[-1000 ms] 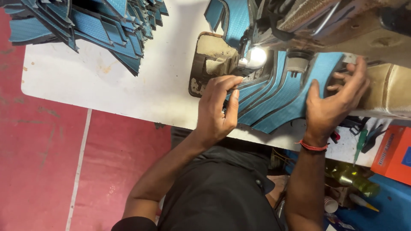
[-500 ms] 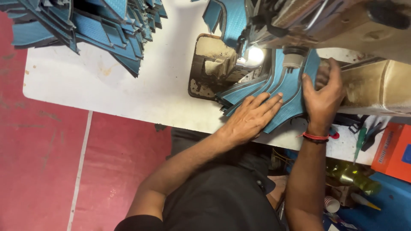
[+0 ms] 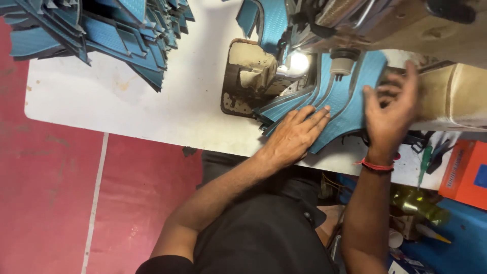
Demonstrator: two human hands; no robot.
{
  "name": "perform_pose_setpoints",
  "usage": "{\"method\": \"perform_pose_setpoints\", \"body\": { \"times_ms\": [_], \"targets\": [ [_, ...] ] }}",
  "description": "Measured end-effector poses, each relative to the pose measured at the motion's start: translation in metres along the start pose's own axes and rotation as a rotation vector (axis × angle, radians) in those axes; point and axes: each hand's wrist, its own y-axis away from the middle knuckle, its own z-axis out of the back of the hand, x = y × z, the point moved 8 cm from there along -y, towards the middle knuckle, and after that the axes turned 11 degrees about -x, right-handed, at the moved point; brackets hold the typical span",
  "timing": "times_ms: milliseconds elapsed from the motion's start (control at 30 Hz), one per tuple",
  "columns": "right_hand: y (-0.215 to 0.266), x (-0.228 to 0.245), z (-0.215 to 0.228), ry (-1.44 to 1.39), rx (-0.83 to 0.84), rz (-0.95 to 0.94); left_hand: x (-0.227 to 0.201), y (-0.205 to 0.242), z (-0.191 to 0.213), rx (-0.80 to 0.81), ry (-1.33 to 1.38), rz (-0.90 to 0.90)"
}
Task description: Operator stitches together blue leather components of a shoe upper using an industrial sewing machine.
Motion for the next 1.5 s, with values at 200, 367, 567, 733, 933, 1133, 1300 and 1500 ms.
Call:
{"method": "perform_pose_setpoints", "body": {
  "times_ms": [200,367,567,733,933,1133,1300,1500],
  "targets": [
    [0.004,0.001,-0.013,-0.051,0.077,-0.205,0.0,0.002,0.001,-0.007,-0.048,0.012],
    [0.014,0.074,0.049,-0.588,-0.166,-0.216,0.004,0.001,0.003,0.013,-0.031,0.017],
    [0.031,0.125,0.071,-0.575,-0.157,-0.121,0.013,0.0,0.031,-0.034,0.284,0.215],
    [0.064,0.162,0.0,-0.482,0.225,-0.367,0.013,-0.001,0.117,-0.312,0.754,0.532],
    [0.07,0.184,-0.067,-0.602,0.426,-0.403,0.055,0.013,0.139,-0.645,0.851,0.691],
    [0.059,0.178,-0.082,-0.589,0.397,-0.458,0.07,0.002,0.145,-0.655,0.535,0.651],
    [0.054,0.175,-0.075,-0.622,0.406,-0.467,0.074,-0.004,0.139,-0.641,0.519,0.638],
    [0.02,0.183,0.002,-0.174,0.182,0.253,0.082,-0.007,0.131,-0.603,0.555,0.629]
  ]
}}
